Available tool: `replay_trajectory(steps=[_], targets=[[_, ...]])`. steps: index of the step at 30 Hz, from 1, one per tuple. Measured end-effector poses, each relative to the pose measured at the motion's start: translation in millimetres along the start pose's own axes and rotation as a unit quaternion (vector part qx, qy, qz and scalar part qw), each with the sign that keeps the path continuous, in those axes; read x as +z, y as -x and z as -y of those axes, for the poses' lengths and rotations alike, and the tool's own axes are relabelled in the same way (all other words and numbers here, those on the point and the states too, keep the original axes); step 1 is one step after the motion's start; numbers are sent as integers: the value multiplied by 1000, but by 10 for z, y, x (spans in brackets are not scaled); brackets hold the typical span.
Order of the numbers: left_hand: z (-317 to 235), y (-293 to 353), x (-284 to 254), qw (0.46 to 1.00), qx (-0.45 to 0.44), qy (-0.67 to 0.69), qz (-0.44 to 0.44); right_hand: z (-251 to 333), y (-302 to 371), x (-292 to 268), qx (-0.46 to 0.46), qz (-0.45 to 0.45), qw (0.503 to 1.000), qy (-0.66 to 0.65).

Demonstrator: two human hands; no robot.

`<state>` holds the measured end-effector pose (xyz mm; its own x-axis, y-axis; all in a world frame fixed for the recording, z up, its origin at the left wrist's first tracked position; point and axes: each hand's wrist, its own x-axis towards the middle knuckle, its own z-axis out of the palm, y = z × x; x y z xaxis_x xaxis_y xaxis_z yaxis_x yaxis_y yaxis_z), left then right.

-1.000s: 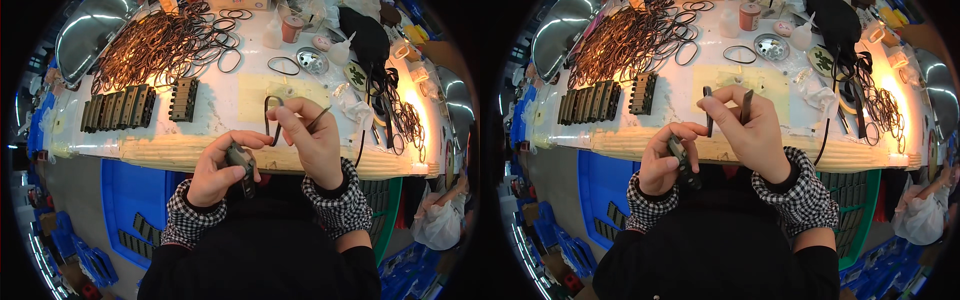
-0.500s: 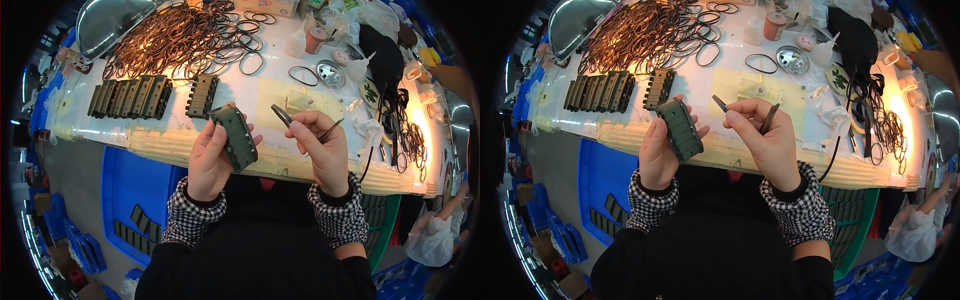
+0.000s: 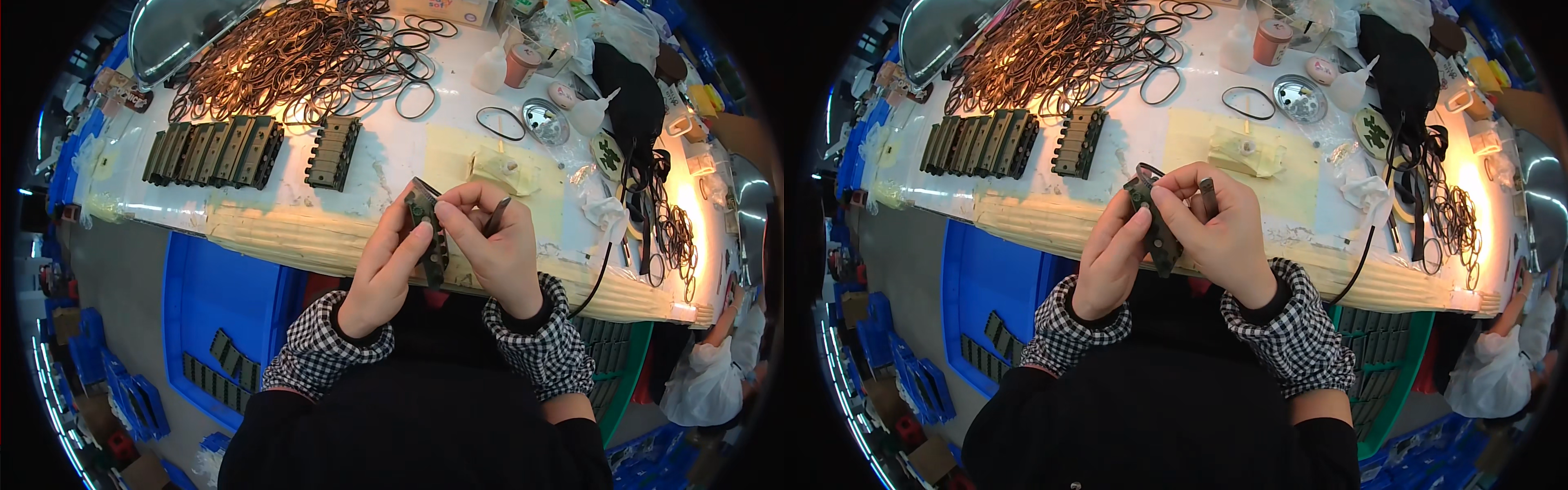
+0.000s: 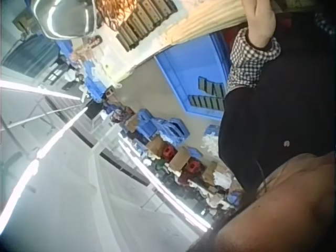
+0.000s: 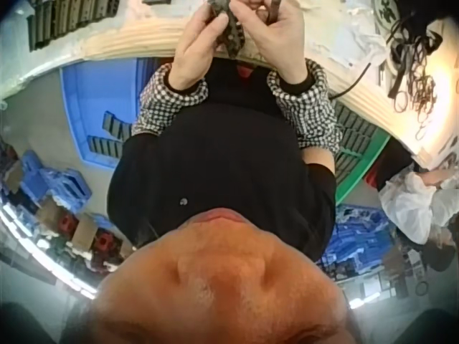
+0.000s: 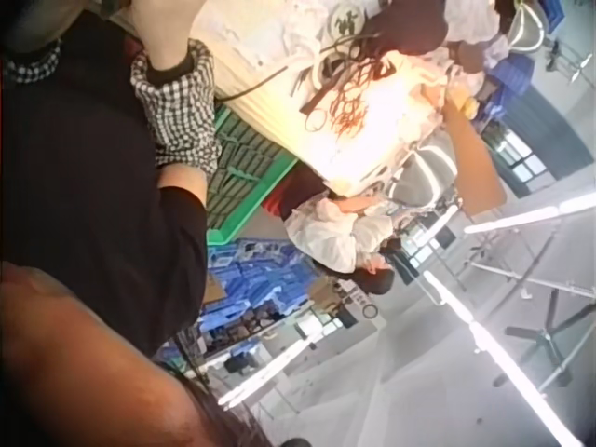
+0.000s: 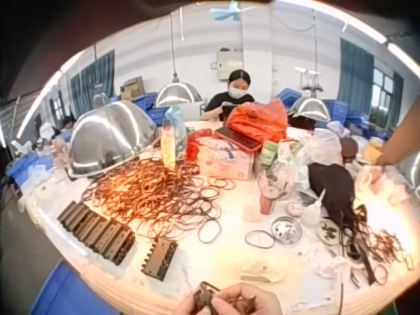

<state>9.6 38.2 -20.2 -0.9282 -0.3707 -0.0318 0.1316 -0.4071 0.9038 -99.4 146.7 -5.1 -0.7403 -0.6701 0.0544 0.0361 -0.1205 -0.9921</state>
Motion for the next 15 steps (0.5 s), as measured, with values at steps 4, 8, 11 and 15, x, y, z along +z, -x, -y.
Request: replay_trajectory(steps=[4, 8, 11, 15], targets=[[-1, -40, -60, 993, 48, -102, -23, 67, 39, 18, 5, 7, 1000, -3], [1, -11, -61, 990, 78, -117, -8, 87, 30, 5, 1, 11, 1000, 19], [-10, 8, -43, 989, 78, -125, -13, 75, 22, -9, -7, 11, 1000, 28], [41, 6, -42, 980, 103, -165, -38, 172, 27, -18, -16, 4, 997, 69]])
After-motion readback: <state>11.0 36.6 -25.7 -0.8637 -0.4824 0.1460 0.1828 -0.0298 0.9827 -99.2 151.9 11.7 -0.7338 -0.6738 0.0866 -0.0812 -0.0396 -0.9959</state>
